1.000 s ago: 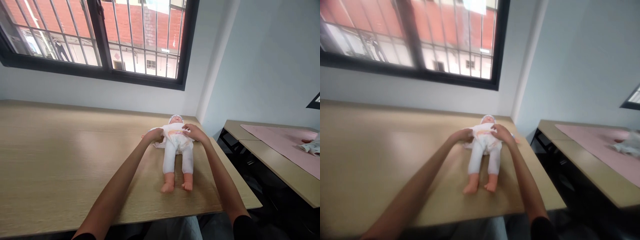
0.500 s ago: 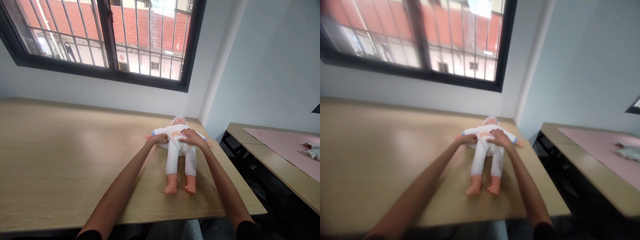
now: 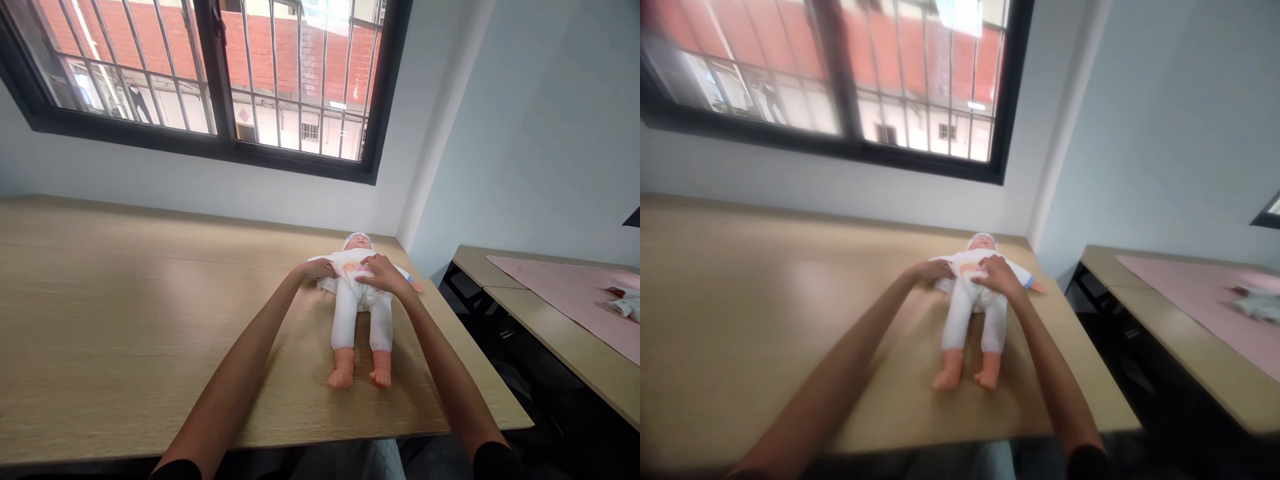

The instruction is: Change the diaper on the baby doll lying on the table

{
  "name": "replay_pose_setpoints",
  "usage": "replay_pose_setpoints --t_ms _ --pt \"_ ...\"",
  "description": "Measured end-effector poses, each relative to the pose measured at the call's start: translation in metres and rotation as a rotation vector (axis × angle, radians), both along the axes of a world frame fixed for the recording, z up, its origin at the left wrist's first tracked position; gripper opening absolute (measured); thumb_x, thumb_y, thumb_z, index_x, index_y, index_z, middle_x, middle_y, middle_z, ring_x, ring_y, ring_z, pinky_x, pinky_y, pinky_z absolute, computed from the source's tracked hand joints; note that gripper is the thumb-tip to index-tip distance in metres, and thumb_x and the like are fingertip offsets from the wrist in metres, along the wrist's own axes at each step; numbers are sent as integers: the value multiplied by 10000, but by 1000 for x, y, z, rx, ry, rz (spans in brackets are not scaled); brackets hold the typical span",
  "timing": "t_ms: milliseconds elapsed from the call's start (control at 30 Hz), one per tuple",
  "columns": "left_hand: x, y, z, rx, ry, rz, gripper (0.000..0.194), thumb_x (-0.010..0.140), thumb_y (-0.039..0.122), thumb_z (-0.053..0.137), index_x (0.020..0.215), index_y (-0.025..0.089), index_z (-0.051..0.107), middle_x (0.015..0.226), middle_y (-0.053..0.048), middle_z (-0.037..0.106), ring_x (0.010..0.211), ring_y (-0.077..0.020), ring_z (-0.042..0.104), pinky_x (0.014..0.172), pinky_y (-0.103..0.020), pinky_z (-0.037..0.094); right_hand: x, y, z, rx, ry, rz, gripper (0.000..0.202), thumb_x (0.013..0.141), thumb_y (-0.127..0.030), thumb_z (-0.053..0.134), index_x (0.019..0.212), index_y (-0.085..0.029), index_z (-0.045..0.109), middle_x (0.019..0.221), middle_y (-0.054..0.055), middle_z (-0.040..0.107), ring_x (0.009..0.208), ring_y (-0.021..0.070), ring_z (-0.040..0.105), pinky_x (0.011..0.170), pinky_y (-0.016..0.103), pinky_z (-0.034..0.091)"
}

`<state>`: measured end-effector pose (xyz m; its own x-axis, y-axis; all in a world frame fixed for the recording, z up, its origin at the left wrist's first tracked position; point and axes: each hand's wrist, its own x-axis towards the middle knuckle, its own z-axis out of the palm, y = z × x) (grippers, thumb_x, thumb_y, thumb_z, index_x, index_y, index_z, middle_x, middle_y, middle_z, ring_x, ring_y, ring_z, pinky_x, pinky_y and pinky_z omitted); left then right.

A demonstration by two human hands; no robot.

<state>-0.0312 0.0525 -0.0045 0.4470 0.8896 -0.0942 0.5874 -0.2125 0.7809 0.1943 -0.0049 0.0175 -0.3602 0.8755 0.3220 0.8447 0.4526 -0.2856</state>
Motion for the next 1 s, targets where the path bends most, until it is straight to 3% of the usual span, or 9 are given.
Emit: replay_pose_setpoints --t_ms 167,333,433,600,733,1000 --pt "1 -4 8 19 14 14 194 612 312 640 758 185 628 725 7 648 664 -155 550 582 -235 414 -36 -10 -10 124 -36 54 393 830 -522 610 1062 -206 632 1093 83 619 1062 252 531 902 369 397" --pt "7 -9 15 21 6 41 176 616 278 631 776 204 638 768 10 661 685 -149 564 559 -216 415 -52 -10 -27 194 -149 -36 492 853 -599 512 1046 -157 608 1064 135 612 1060 294 499 871 415 389" --pt "12 -13 17 -10 -57 37 202 646 289 613 830 210 636 793 10 661 674 -138 567 557 -213 424 -52 -10 -30 225 -193 -82 440 870 -536 512 1054 -145 594 1073 150 601 1050 306 484 861 427 384" --pt "14 -17 16 -108 -186 29 255 659 301 676 879 191 609 698 11 609 610 -120 539 546 -223 429 -54 -9 -28 220 -204 -126 242 901 -267 451 1036 -128 595 1067 152 613 1047 295 486 847 413 380" --pt "7 -19 19 -249 -328 18 276 678 272 692 896 175 553 679 30 568 607 -93 544 601 -228 472 -52 -4 -27 181 -158 -132 200 902 -248 447 969 -164 615 1066 126 626 1065 278 491 847 392 379" --pt "-11 -14 14 -320 -75 -16 501 532 283 819 918 194 511 763 1 648 719 -170 652 706 -294 534 -50 2 -30 178 -83 -171 177 895 -275 466 876 -193 622 1022 101 643 1030 267 498 828 370 376"
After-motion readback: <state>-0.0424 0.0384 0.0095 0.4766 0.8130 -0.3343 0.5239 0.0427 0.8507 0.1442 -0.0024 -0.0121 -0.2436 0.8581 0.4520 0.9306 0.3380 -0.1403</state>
